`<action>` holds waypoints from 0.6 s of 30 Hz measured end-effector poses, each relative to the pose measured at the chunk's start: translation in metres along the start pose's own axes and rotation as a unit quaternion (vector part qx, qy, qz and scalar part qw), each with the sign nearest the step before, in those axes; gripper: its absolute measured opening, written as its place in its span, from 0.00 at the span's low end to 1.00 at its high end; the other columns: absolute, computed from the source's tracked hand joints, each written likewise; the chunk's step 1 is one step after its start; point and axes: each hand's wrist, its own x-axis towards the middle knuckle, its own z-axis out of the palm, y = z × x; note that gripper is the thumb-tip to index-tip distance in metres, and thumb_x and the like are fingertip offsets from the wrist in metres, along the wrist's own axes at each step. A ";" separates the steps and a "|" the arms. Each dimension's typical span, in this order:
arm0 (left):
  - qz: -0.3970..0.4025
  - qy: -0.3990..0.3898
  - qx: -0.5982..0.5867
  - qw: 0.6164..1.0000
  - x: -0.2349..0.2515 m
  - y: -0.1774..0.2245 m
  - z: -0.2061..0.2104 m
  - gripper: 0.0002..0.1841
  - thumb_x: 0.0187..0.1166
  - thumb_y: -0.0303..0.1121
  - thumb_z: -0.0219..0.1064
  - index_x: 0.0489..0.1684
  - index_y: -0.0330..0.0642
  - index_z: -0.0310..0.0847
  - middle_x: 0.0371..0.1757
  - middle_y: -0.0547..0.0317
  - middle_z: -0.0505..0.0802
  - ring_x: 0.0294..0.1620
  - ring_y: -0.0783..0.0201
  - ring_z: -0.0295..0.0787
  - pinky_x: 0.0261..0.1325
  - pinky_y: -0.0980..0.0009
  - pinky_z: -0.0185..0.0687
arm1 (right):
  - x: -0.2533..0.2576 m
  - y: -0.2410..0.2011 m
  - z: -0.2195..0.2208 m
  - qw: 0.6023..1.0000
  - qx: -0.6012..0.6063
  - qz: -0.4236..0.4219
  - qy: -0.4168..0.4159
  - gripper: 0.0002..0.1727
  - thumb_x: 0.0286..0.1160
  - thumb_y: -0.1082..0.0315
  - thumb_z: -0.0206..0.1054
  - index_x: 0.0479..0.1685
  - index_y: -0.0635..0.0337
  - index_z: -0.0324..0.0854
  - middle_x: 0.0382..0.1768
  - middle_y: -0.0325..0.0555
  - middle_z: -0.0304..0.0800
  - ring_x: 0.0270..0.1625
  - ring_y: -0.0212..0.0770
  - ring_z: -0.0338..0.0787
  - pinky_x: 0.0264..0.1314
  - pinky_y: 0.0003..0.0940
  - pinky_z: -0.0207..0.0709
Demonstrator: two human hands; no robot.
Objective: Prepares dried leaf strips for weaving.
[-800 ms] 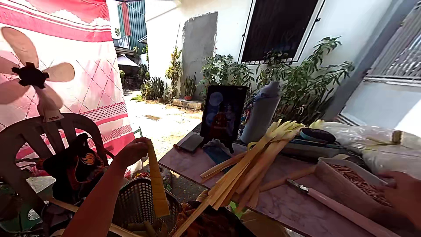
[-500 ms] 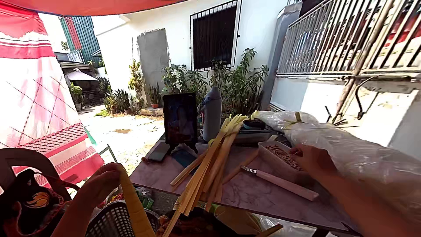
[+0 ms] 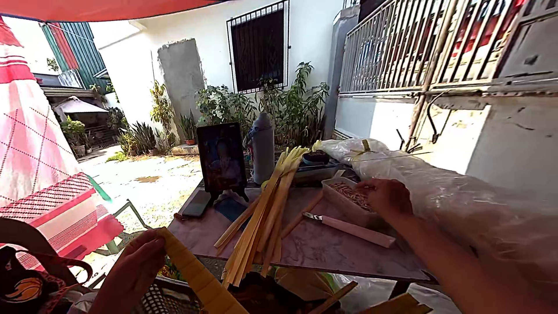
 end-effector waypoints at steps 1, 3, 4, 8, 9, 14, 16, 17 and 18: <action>-0.003 0.004 -0.002 1.000 -0.001 -0.001 0.003 0.14 0.75 0.25 0.60 0.27 0.55 0.90 0.20 0.71 0.88 0.16 0.85 0.76 0.20 0.89 0.73 | -0.001 -0.003 -0.003 1.000 0.011 0.010 -0.007 0.08 0.80 0.78 0.67 0.49 0.70 0.91 0.49 0.78 0.89 0.59 0.82 0.84 0.63 0.78 0.68; -0.007 0.003 -0.005 1.000 -0.004 -0.002 0.007 0.14 0.75 0.25 0.61 0.28 0.53 0.91 0.21 0.70 0.90 0.17 0.84 0.79 0.22 0.89 0.75 | -0.001 -0.007 -0.006 0.998 0.044 0.039 -0.018 0.10 0.81 0.79 0.63 0.50 0.74 0.90 0.50 0.80 0.88 0.60 0.82 0.84 0.63 0.79 0.67; -0.007 -0.004 -0.012 1.000 -0.006 -0.004 0.009 0.13 0.74 0.25 0.62 0.29 0.53 0.92 0.22 0.70 0.90 0.17 0.84 0.80 0.23 0.89 0.76 | 0.000 -0.008 -0.006 0.997 0.055 0.058 -0.018 0.11 0.81 0.79 0.63 0.50 0.74 0.90 0.51 0.80 0.88 0.61 0.82 0.83 0.64 0.78 0.66; -0.015 -0.056 -0.038 0.998 -0.011 -0.007 0.015 0.07 0.71 0.29 0.71 0.33 0.54 0.95 0.24 0.71 0.91 0.19 0.84 0.81 0.24 0.89 0.77 | 0.003 -0.005 -0.004 0.991 0.079 0.105 -0.001 0.17 0.86 0.66 0.65 0.46 0.78 0.88 0.49 0.81 0.87 0.60 0.80 0.83 0.62 0.77 0.66; -0.019 -0.071 -0.042 0.996 -0.013 -0.007 0.018 0.05 0.71 0.30 0.73 0.34 0.54 0.95 0.25 0.71 0.92 0.20 0.85 0.82 0.24 0.89 0.78 | 0.003 -0.005 -0.004 0.991 0.084 0.105 0.011 0.18 0.85 0.65 0.67 0.47 0.78 0.88 0.49 0.81 0.87 0.59 0.81 0.83 0.62 0.78 0.66; -0.061 -0.117 -0.105 0.986 -0.021 -0.016 0.040 0.04 0.72 0.32 0.74 0.37 0.53 0.95 0.27 0.70 0.92 0.22 0.83 0.83 0.27 0.88 0.79 | -0.015 -0.034 -0.002 0.968 0.230 0.089 0.043 0.18 0.78 0.76 0.69 0.65 0.76 0.82 0.51 0.71 0.90 0.50 0.61 0.90 0.60 0.59 0.78; -0.092 -0.120 -0.146 0.978 -0.024 -0.024 0.056 0.04 0.72 0.31 0.75 0.37 0.51 0.94 0.27 0.68 0.92 0.22 0.81 0.85 0.27 0.86 0.81 | -0.042 -0.069 0.002 0.932 0.355 0.068 0.027 0.12 0.77 0.77 0.69 0.55 0.74 0.83 0.41 0.53 0.90 0.36 0.35 0.87 0.47 0.32 0.82; -0.102 -0.128 -0.157 0.974 -0.025 -0.028 0.063 0.03 0.72 0.31 0.75 0.37 0.51 0.94 0.27 0.69 0.92 0.22 0.81 0.85 0.28 0.86 0.81 | -0.060 -0.089 0.001 0.906 0.419 0.051 0.003 0.07 0.76 0.78 0.69 0.49 0.71 0.84 0.37 0.45 0.90 0.33 0.28 0.87 0.43 0.25 0.83; -0.108 -0.141 -0.168 0.970 -0.026 -0.032 0.069 0.03 0.72 0.32 0.75 0.38 0.52 0.94 0.26 0.69 0.92 0.22 0.82 0.84 0.28 0.86 0.81 | -0.081 -0.108 -0.002 0.877 0.478 0.036 -0.032 0.05 0.75 0.80 0.69 0.46 0.68 0.85 0.33 0.40 0.91 0.31 0.26 0.88 0.40 0.23 0.85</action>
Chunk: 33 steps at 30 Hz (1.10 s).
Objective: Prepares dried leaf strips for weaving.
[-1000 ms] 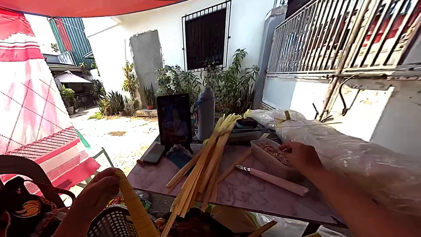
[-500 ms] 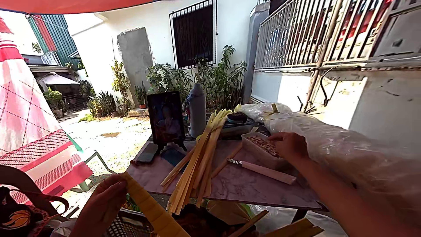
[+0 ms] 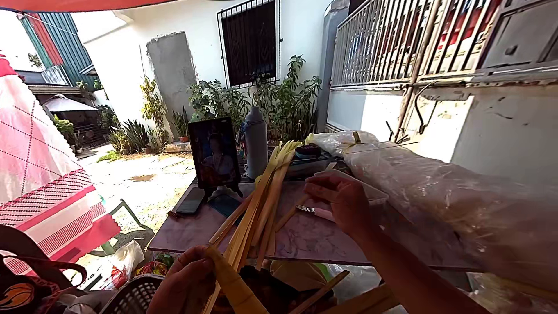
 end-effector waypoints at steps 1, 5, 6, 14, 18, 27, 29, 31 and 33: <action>-0.006 -0.014 -0.014 1.000 0.001 -0.005 0.004 0.04 0.72 0.32 0.75 0.38 0.51 0.94 0.27 0.69 0.92 0.23 0.82 0.85 0.28 0.86 0.81 | -0.023 -0.011 0.013 0.997 0.061 0.006 -0.045 0.06 0.75 0.82 0.68 0.44 0.64 0.85 0.31 0.37 0.91 0.30 0.26 0.89 0.39 0.22 0.85; -0.018 -0.078 -0.046 0.996 0.002 -0.020 0.012 0.05 0.75 0.32 0.72 0.43 0.50 0.94 0.29 0.70 0.93 0.25 0.82 0.86 0.32 0.86 0.82 | -0.092 -0.033 0.044 0.937 0.275 0.007 -0.215 0.10 0.69 0.80 0.71 0.38 0.55 0.93 0.30 0.37 0.96 0.33 0.26 0.93 0.43 0.21 0.88; -0.017 -0.095 -0.044 0.994 0.002 -0.022 0.013 0.06 0.76 0.32 0.72 0.44 0.50 0.93 0.30 0.70 0.93 0.26 0.83 0.86 0.32 0.86 0.82 | -0.101 -0.033 0.049 0.915 0.315 0.002 -0.251 0.08 0.71 0.77 0.72 0.38 0.54 0.93 0.32 0.37 0.97 0.35 0.26 0.94 0.46 0.21 0.88; 0.009 -0.157 -0.052 0.986 0.002 -0.036 0.017 0.08 0.79 0.31 0.70 0.49 0.51 0.94 0.37 0.71 0.95 0.30 0.84 0.87 0.36 0.87 0.81 | -0.129 -0.005 0.068 0.931 0.220 -0.169 -0.237 0.12 0.81 0.58 0.66 0.34 0.55 0.82 0.39 0.25 0.83 0.46 0.13 0.83 0.49 0.10 0.79; 0.013 -0.171 -0.070 0.983 0.003 -0.041 0.018 0.08 0.79 0.31 0.69 0.49 0.50 0.93 0.38 0.69 0.95 0.31 0.84 0.87 0.37 0.87 0.82 | -0.130 0.002 0.069 0.929 0.215 -0.205 -0.223 0.15 0.85 0.55 0.61 0.35 0.55 0.79 0.34 0.27 0.81 0.42 0.14 0.82 0.48 0.11 0.78; 0.014 -0.192 -0.083 0.978 0.003 -0.045 0.016 0.09 0.80 0.30 0.69 0.50 0.50 0.94 0.39 0.69 0.95 0.32 0.84 0.87 0.38 0.87 0.81 | -0.134 0.011 0.075 0.928 0.213 -0.227 -0.205 0.16 0.87 0.56 0.59 0.35 0.58 0.78 0.33 0.31 0.81 0.42 0.16 0.83 0.49 0.13 0.78; 0.013 -0.203 -0.087 0.975 0.004 -0.048 0.016 0.09 0.80 0.30 0.68 0.51 0.50 0.94 0.41 0.68 0.96 0.33 0.83 0.88 0.39 0.87 0.81 | -0.136 0.013 0.077 0.930 0.196 -0.239 -0.197 0.17 0.88 0.56 0.58 0.35 0.59 0.76 0.32 0.32 0.79 0.41 0.16 0.81 0.48 0.12 0.76; 0.005 -0.198 -0.081 0.977 0.004 -0.049 0.016 0.09 0.80 0.31 0.68 0.50 0.51 0.94 0.40 0.69 0.96 0.33 0.84 0.88 0.38 0.87 0.82 | -0.138 0.014 0.077 0.934 0.176 -0.248 -0.186 0.17 0.88 0.56 0.57 0.34 0.59 0.76 0.31 0.34 0.79 0.41 0.17 0.81 0.48 0.12 0.75; -0.008 -0.186 -0.075 0.980 0.004 -0.049 0.016 0.09 0.80 0.32 0.69 0.49 0.51 0.95 0.36 0.71 0.96 0.31 0.85 0.87 0.37 0.88 0.81 | -0.139 0.016 0.076 0.936 0.159 -0.257 -0.182 0.17 0.88 0.56 0.58 0.35 0.60 0.75 0.32 0.36 0.79 0.41 0.18 0.80 0.49 0.11 0.74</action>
